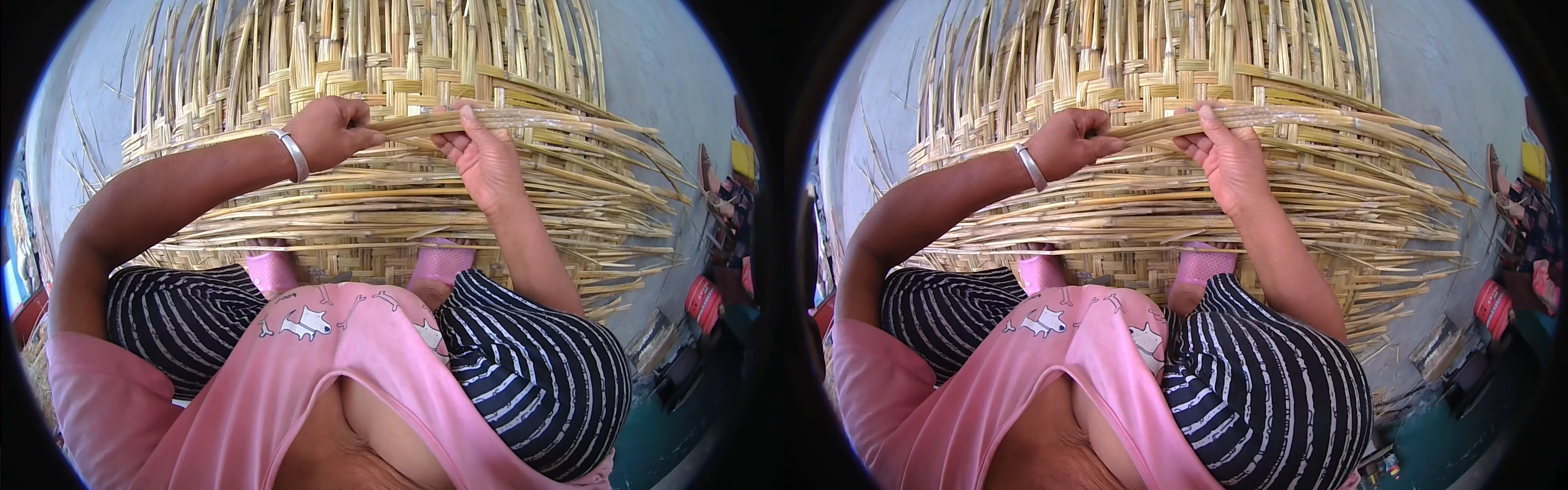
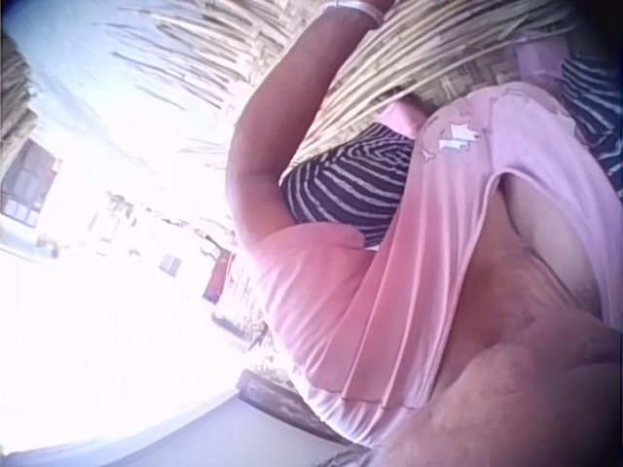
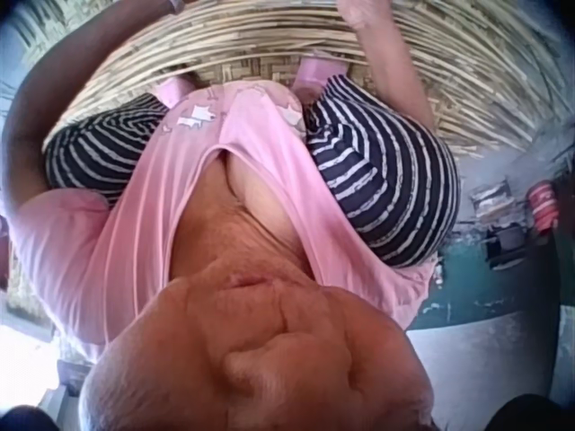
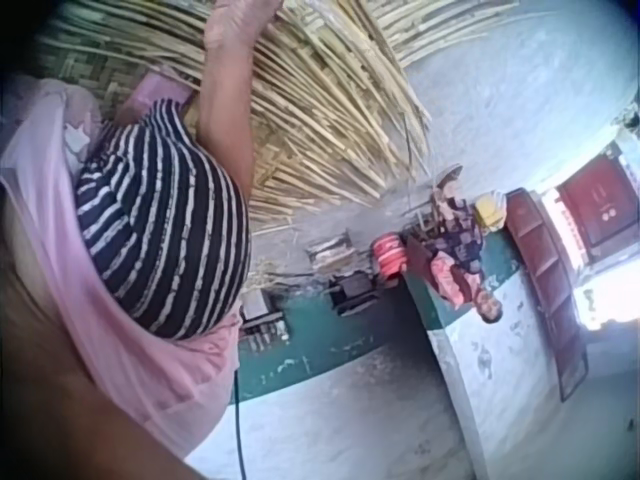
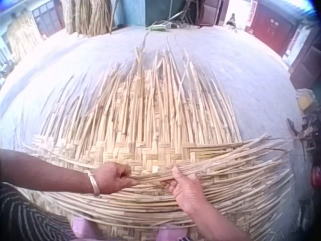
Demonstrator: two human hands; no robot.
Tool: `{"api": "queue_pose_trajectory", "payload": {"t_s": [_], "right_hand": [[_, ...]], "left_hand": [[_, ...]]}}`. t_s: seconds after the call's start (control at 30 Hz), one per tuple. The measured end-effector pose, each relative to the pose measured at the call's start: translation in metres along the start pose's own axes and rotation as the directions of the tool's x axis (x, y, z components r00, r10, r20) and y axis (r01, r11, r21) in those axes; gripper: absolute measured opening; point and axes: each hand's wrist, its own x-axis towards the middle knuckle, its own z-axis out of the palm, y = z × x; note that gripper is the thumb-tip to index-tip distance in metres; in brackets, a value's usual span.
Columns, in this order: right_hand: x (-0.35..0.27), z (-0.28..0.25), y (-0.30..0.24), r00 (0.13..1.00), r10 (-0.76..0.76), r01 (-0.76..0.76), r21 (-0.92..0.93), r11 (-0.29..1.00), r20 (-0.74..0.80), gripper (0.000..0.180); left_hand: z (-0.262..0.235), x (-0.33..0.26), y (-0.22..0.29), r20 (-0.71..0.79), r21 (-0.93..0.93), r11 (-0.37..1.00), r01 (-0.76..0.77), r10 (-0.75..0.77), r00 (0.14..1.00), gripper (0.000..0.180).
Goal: The person weaves a large flat basket by hand, interlacing dried palm strips in an over-under pattern. They adjust and tighten the weave while seated on the floor, working continuously on the same piece.
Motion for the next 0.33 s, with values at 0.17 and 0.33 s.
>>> {"api": "queue_pose_trajectory", "payload": {"t_s": [0.17,0.33], "right_hand": [[-0.003,0.013,0.003,0.988,-0.154,0.149,-0.210,0.966,-0.007,0.019],[-0.002,0.012,-0.012,0.972,-0.230,0.233,-0.305,0.923,0.046,0.020]], "left_hand": [[0.000,0.012,-0.004,0.091,-0.183,0.970,0.159,-0.145,0.985,0.031],[-0.003,0.023,-0.019,0.199,-0.321,0.935,0.153,-0.091,0.976,0.038]]}}
